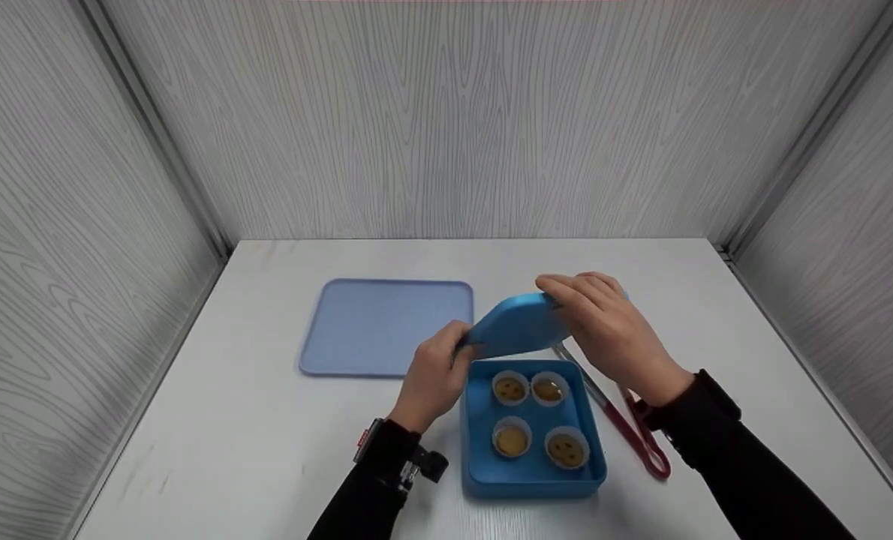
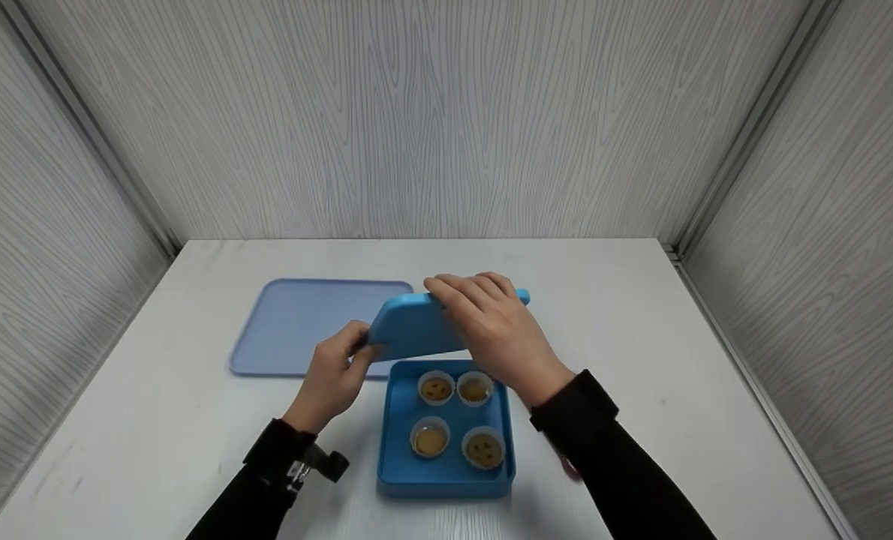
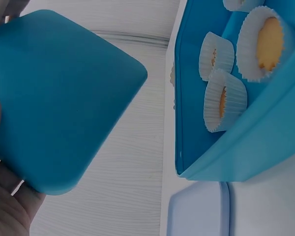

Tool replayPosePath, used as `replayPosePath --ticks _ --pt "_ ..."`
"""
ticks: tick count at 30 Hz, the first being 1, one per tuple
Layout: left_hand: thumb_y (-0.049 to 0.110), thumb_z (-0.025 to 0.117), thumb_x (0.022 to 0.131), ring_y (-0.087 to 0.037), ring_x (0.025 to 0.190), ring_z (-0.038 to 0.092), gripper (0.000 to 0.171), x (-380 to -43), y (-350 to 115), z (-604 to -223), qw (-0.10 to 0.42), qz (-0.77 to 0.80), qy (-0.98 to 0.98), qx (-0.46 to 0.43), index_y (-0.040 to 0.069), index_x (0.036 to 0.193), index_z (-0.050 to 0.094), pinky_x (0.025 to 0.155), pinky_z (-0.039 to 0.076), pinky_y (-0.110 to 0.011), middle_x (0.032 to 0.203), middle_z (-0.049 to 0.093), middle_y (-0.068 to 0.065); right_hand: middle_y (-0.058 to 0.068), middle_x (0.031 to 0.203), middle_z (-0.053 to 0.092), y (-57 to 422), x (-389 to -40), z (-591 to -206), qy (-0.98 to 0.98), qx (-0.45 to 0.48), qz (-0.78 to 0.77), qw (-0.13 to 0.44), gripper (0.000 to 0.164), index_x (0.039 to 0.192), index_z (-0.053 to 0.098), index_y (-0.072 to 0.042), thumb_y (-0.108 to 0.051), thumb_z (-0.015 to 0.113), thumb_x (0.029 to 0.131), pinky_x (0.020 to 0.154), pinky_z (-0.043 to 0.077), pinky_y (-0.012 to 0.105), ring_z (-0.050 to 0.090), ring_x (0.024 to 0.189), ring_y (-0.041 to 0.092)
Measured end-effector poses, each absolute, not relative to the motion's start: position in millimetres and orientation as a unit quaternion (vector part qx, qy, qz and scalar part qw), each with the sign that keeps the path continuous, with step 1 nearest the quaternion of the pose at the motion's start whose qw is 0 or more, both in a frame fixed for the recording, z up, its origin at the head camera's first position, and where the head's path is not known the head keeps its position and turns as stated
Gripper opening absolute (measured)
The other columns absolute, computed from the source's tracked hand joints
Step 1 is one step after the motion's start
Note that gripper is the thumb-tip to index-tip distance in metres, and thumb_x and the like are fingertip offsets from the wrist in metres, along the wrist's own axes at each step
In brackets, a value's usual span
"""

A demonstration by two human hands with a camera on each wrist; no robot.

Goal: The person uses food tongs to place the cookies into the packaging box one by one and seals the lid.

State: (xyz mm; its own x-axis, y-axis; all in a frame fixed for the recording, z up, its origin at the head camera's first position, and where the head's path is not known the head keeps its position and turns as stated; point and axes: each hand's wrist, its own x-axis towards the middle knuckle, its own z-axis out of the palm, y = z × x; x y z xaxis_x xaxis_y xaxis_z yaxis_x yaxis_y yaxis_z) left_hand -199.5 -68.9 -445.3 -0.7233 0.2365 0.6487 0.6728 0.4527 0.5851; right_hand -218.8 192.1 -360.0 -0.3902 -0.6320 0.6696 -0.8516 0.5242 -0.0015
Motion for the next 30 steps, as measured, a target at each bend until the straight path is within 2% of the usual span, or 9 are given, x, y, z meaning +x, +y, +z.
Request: replayPosePath --ticks 2,7,11,15,18,21,23,25,30 --pt "0.004 0.056 0.104 -0.018 0.088 0.067 0.005 -198.9 -68.9 -444.7 0.229 -0.466 -0.81 -0.271 0.003 0.106 0.061 0.074 0.056 -0.035 0.095 0.066 -0.01 0.011 0.148 0.056 195.2 -221.5 -361.0 -0.818 0.441 0.19 0.318 0.06 0.15 0.049 -0.008 0.005 0.066 0.095 0.119 0.037 0.046 0.051 0.134 0.031" --pt "0.019 0.056 0.107 -0.017 0.099 0.07 0.014 -194.8 -71.9 -443.2 0.155 -0.558 -0.78 -0.238 0.006 0.111 0.06 0.085 0.058 -0.037 0.104 0.069 -0.009 0.014 0.161 0.04 206.8 -229.0 -367.7 -0.827 0.385 0.23 0.34 0.07 0.157 0.04 -0.008 0.003 0.068 0.094 0.123 0.026 0.057 0.031 0.15 0.038" --pt "0.03 0.056 0.106 -0.017 0.111 0.068 0.025 -191.5 -74.0 -442.6 0.095 -0.614 -0.756 -0.205 0.008 0.119 0.059 0.097 0.057 -0.038 0.114 0.068 -0.008 0.015 0.168 0.027 217.3 -232.9 -375.7 -0.848 0.332 0.27 0.311 0.074 0.161 0.029 -0.008 -0.002 0.066 0.097 0.122 0.023 0.063 0.025 0.153 0.039" --pt "0.035 0.057 0.106 -0.02 0.121 0.064 0.034 -189.4 -74.6 -444.4 0.042 -0.66 -0.728 -0.182 0.007 0.126 0.058 0.105 0.051 -0.039 0.125 0.065 -0.01 0.014 0.167 0.027 226.3 -233.6 -385.0 -0.875 0.27 0.33 0.23 0.076 0.165 0.017 -0.014 -0.013 0.061 0.104 0.114 0.036 0.061 0.04 0.144 0.036" --pt "0.034 0.058 0.105 -0.024 0.121 0.064 0.037 -187.4 -73.8 -445.1 0.009 -0.69 -0.705 -0.164 0.004 0.126 0.058 0.101 0.053 -0.041 0.126 0.064 -0.013 0.02 0.157 0.044 231.4 -231.5 -391.9 -0.885 0.224 0.373 0.164 0.074 0.166 0.011 -0.022 -0.023 0.055 0.107 0.1 0.048 0.057 0.058 0.122 0.036" --pt "0.033 0.061 0.104 -0.027 0.117 0.066 0.039 -184.8 -72.8 -444.2 -0.021 -0.721 -0.679 -0.139 0.001 0.126 0.059 0.096 0.056 -0.044 0.122 0.067 -0.016 0.025 0.132 0.065 234.3 -228.1 -398.4 -0.891 0.197 0.392 0.114 0.073 0.166 0.009 -0.027 -0.03 0.053 0.108 0.088 0.054 0.056 0.067 0.105 0.035" --pt "0.032 0.062 0.103 -0.029 0.116 0.068 0.041 -183.1 -72.3 -443.4 -0.041 -0.74 -0.661 -0.122 -0.001 0.126 0.059 0.095 0.058 -0.046 0.119 0.069 -0.017 0.028 0.123 0.069 234.9 -226.9 -402.4 -0.894 0.185 0.4 0.086 0.073 0.166 0.01 -0.028 -0.033 0.053 0.108 0.088 0.056 0.061 0.07 0.104 0.039" --pt "0.031 0.063 0.103 -0.03 0.114 0.069 0.043 -181.2 -72.2 -443.3 -0.061 -0.755 -0.643 -0.112 -0.003 0.129 0.058 0.094 0.059 -0.046 0.118 0.07 -0.018 0.029 0.124 0.067 235.2 -226.1 -406.0 -0.89 0.177 0.417 0.058 0.073 0.166 0.011 -0.029 -0.036 0.054 0.107 0.092 0.054 0.064 0.068 0.11 0.043" --pt "0.026 0.063 0.103 -0.031 0.115 0.069 0.048 -177.8 -71.8 -445.2 -0.076 -0.763 -0.636 -0.088 -0.002 0.14 0.052 0.091 0.061 -0.045 0.124 0.069 -0.019 0.033 0.145 0.052 235.6 -224.4 -415.7 -0.874 0.155 0.461 -0.01 0.075 0.166 0.011 -0.031 -0.043 0.054 0.106 0.096 0.051 0.067 0.057 0.128 0.048"
